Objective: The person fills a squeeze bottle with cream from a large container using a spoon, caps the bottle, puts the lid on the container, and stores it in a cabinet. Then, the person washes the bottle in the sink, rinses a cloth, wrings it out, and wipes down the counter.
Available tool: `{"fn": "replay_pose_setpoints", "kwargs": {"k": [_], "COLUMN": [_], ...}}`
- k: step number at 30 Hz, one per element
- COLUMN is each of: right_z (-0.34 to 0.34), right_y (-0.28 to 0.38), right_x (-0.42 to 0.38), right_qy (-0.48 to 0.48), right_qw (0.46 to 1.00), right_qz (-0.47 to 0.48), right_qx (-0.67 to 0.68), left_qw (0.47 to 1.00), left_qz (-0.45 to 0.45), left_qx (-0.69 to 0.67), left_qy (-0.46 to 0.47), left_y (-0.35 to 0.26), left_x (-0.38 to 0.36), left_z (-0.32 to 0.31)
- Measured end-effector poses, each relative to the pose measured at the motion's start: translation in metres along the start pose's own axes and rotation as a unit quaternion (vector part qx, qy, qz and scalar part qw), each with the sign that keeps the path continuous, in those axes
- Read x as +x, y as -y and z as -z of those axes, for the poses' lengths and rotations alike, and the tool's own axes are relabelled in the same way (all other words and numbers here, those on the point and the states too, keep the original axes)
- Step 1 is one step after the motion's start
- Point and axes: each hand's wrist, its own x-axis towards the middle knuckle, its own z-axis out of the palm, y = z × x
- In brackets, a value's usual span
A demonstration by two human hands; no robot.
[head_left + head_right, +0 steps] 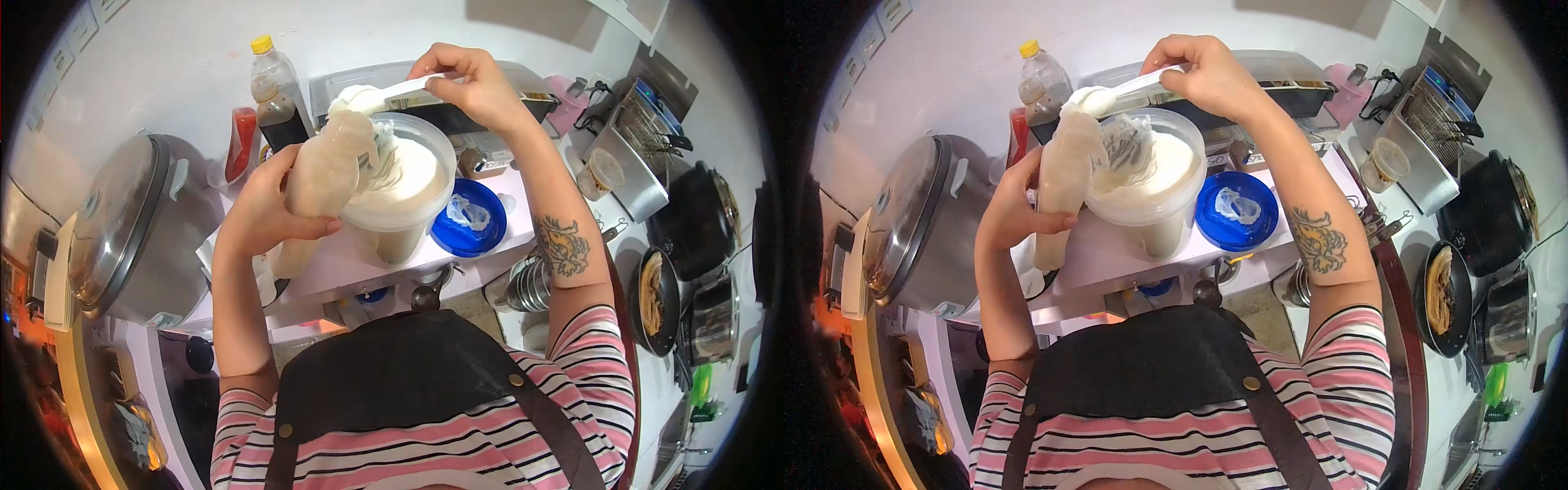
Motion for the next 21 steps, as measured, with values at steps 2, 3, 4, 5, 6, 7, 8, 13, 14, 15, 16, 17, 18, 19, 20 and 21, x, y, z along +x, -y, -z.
{"fn": "replay_pose_setpoints", "kwargs": {"k": [2,3,4,5,6,7,8,13,14,15,16,17,18,19,20,21], "right_z": [-0.002,-0.003,-0.003,-0.004,-0.004,-0.004,-0.005,-0.004,-0.004,-0.003,-0.003,-0.002,0.000,0.004,0.007,0.009], "right_y": [-0.002,-0.004,-0.007,-0.009,-0.011,-0.012,-0.013,-0.007,-0.006,-0.006,-0.006,-0.006,-0.003,0.001,0.004,0.004], "right_x": [0.001,0.001,0.000,-0.001,-0.002,-0.004,-0.005,-0.015,-0.018,-0.020,-0.022,-0.024,-0.026,-0.027,-0.028,-0.030], "right_qy": [0.012,0.015,0.008,0.001,0.004,-0.004,-0.012,-0.019,-0.016,-0.016,-0.010,-0.004,-0.003,0.028,0.059,0.061], "right_qw": [0.999,0.999,0.999,0.999,0.999,0.999,0.999,0.998,0.997,0.997,0.997,0.996,0.996,0.993,0.988,0.988], "right_qz": [0.039,0.040,0.034,0.028,0.028,0.010,-0.009,-0.057,-0.068,-0.068,-0.079,-0.089,-0.090,-0.116,-0.142,-0.143], "right_qx": [0.028,0.029,0.036,0.043,0.044,0.037,0.031,-0.008,-0.019,-0.018,-0.008,0.002,0.002,-0.007,-0.015,-0.015], "left_qw": [1.000,1.000,0.999,0.999,0.999,0.997,0.997,0.976,0.976,0.968,0.959,0.959,0.956,0.951,0.952,0.949], "left_qz": [0.002,0.003,0.004,0.006,0.014,0.021,0.022,-0.001,0.000,-0.007,-0.015,-0.014,-0.004,0.007,0.008,0.010], "left_qx": [-0.014,-0.022,-0.030,-0.031,-0.034,-0.038,-0.037,0.104,0.103,0.137,0.170,0.170,0.176,0.181,0.180,0.186], "left_qy": [-0.002,-0.008,-0.015,-0.017,-0.038,-0.059,-0.061,-0.193,-0.193,-0.209,-0.225,-0.224,-0.237,-0.249,-0.249,-0.255], "left_y": [0.002,0.002,0.002,0.002,0.001,0.000,-0.001,-0.004,-0.005,-0.007,-0.008,-0.010,-0.012,-0.013,-0.012,-0.011], "left_x": [-0.001,-0.001,-0.002,-0.002,-0.003,-0.003,-0.003,-0.003,-0.004,-0.004,-0.005,-0.005,-0.006,-0.007,-0.007,-0.007], "left_z": [-0.001,-0.001,-0.002,-0.003,-0.005,-0.007,-0.008,-0.020,-0.022,-0.024,-0.026,-0.028,-0.031,-0.032,-0.032,-0.033]}}
